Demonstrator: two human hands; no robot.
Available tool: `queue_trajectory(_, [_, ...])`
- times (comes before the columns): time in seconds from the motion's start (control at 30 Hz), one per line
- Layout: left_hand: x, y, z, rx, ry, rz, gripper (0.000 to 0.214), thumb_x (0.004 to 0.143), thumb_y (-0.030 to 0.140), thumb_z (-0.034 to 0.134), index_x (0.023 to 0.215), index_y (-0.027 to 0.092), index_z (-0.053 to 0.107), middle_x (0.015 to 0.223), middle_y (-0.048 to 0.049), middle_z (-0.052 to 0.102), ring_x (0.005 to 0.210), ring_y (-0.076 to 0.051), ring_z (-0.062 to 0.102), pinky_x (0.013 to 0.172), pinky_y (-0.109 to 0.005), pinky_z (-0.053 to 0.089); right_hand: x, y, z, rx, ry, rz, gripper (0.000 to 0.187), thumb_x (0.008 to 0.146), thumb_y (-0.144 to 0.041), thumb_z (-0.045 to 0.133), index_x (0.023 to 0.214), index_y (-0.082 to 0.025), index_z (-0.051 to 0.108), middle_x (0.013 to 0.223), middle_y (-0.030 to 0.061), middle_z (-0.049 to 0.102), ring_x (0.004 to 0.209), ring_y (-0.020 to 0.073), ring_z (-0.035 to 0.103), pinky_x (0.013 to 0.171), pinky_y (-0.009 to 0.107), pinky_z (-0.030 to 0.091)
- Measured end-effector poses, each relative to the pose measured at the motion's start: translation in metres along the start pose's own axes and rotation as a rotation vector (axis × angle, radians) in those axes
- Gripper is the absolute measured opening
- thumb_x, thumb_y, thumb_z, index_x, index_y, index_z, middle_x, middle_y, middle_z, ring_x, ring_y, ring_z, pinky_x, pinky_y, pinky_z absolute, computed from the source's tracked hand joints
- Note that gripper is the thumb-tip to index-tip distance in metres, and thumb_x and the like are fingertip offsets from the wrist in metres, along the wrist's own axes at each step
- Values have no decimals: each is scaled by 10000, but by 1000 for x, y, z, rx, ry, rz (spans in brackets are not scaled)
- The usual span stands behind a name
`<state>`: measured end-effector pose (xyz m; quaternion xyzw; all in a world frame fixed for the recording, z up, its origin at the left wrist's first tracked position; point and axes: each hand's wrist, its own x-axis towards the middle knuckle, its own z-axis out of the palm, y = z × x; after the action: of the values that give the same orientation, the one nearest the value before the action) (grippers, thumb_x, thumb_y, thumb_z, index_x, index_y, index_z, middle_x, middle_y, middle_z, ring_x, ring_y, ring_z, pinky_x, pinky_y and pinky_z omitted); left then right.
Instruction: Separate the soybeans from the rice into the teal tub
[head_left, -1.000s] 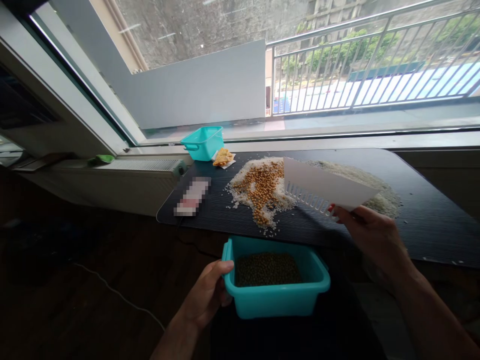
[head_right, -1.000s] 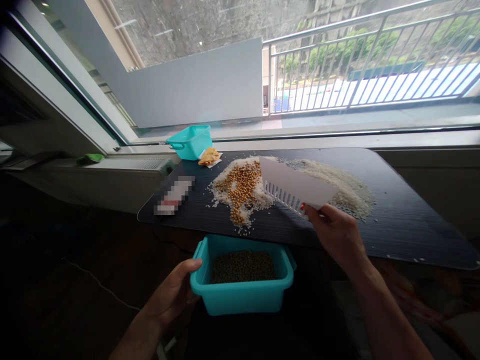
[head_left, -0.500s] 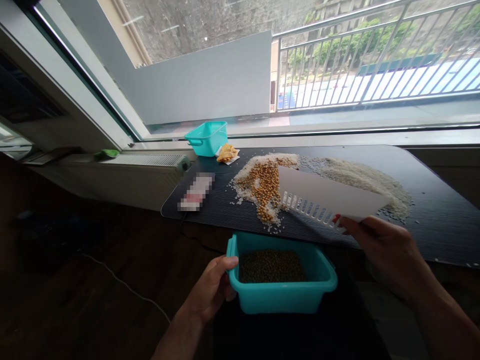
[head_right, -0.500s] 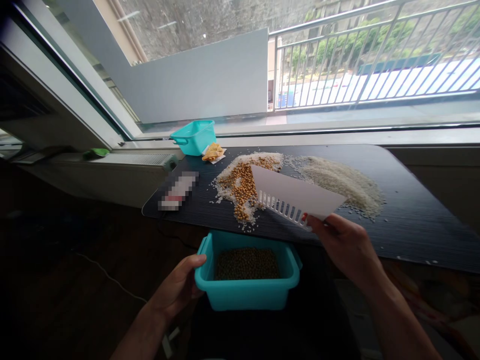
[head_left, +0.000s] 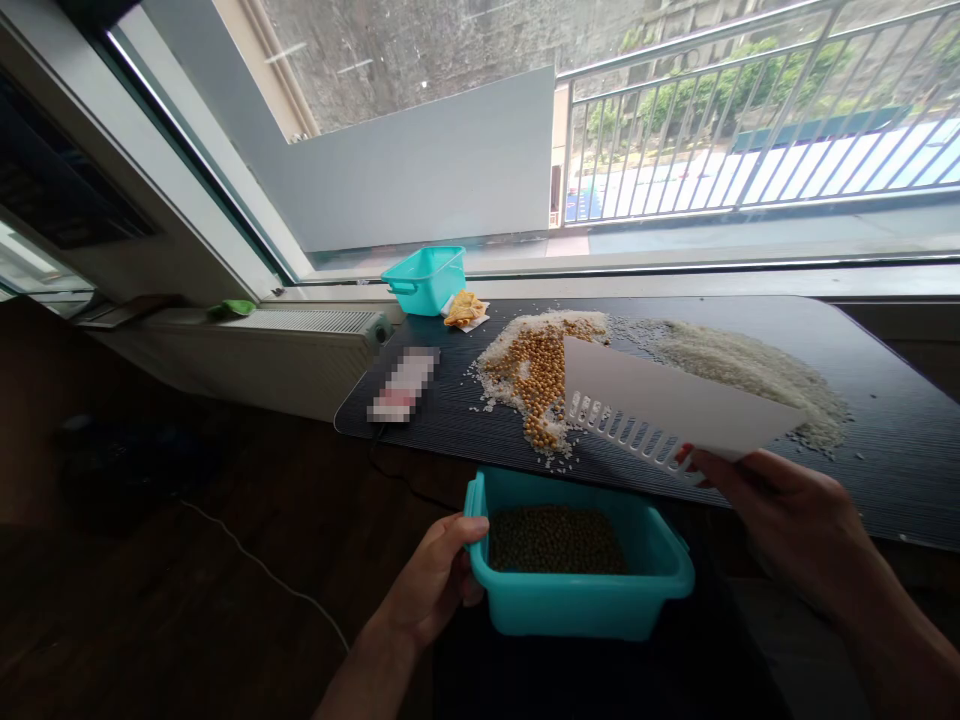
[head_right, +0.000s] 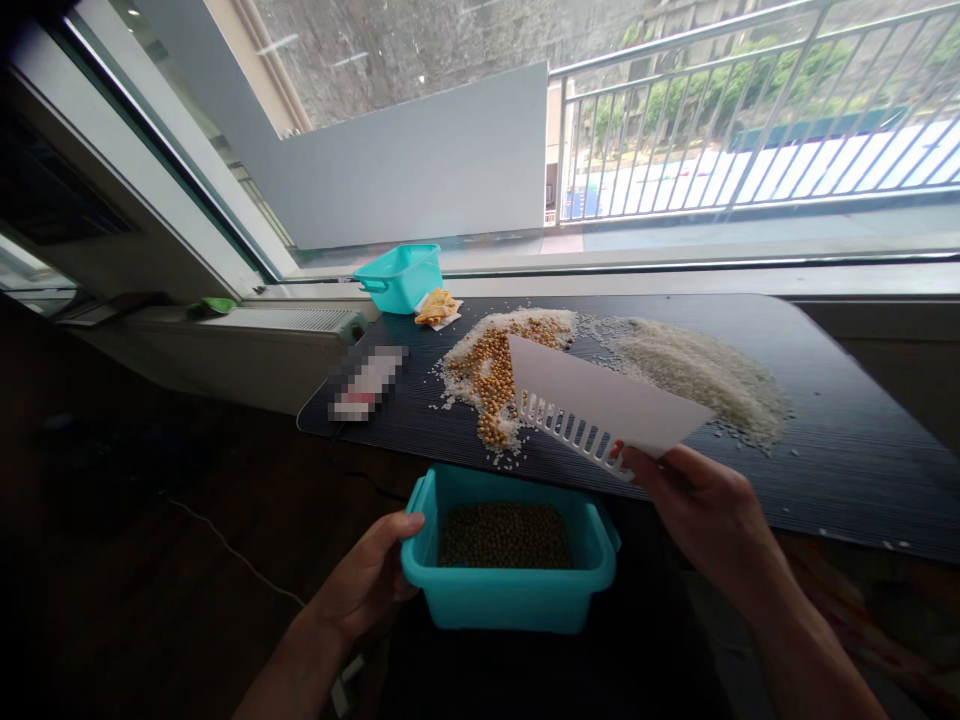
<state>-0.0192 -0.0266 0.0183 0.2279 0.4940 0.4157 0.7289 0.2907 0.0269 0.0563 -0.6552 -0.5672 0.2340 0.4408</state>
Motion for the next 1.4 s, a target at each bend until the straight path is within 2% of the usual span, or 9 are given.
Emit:
queue_trajectory(0.17, [0,1,1,5,-28,-5,380,697,416,707,536,184,453,399,59,393,363,-64,335,386,-208,210,-3,2,5,67,-114,-37,343,659,-509,689,814,-219,787,779,45,766,719,261,697,668,340,573])
queue_trajectory(0.27, [0,1,2,2,-30,-6,389,687,426,712,527,183,453,396,61,383,360,-63,329,384,-209,204,-2,0,10,94,-165,-35,342,650,-505,696,808,-216,789,779,43,766,710,261,699,644,339,581])
queue_trajectory(0.53, [0,1,3,-17,-35,-7,369,691,407,714,539,180,466,404,62,394,363,-64,335,385,-212,204,-2,-5,0,61,-24,17,350,587,-535,719,730,-221,777,721,43,757,649,243,687,623,326,576])
queue_trajectory(0.63, [1,0,2,-27,-38,-13,364,688,405,720,554,183,465,417,67,395,364,-63,334,383,-211,203,-6,-5,1,95,-92,11,362,599,-543,719,760,-225,784,743,39,762,677,251,698,638,331,587])
queue_trajectory(0.73, [2,-2,1,-22,-38,-14,371,687,414,717,548,186,458,411,66,394,362,-66,337,382,-212,203,-10,-8,11,154,-177,5,347,636,-520,712,810,-229,786,776,36,767,701,247,707,659,334,594])
queue_trajectory(0.83, [2,-1,2,-12,-32,-9,382,682,416,715,529,188,449,397,63,388,357,-67,336,381,-212,202,-9,-11,23,186,-201,-8,314,640,-508,705,779,-236,778,757,25,764,675,235,701,619,329,591])
queue_trajectory(0.97, [0,0,4,-15,-7,-8,383,675,407,719,519,186,448,392,63,386,353,-63,336,382,-209,204,0,-5,24,139,-128,0,331,622,-524,701,765,-235,775,725,20,756,647,229,687,602,334,578])
queue_trajectory(1.23, [1,1,5,-14,-27,-14,386,685,413,712,519,190,443,392,62,384,360,-68,334,386,-217,209,5,3,-5,16,35,65,361,635,-540,700,765,-210,766,714,39,749,678,236,683,622,315,536])
queue_trajectory(1.4, [1,1,5,-15,-23,-8,365,703,400,701,538,186,456,398,64,386,363,-64,325,386,-215,215,2,4,-11,-54,13,85,347,600,-536,704,746,-228,770,704,32,750,687,240,687,607,298,528])
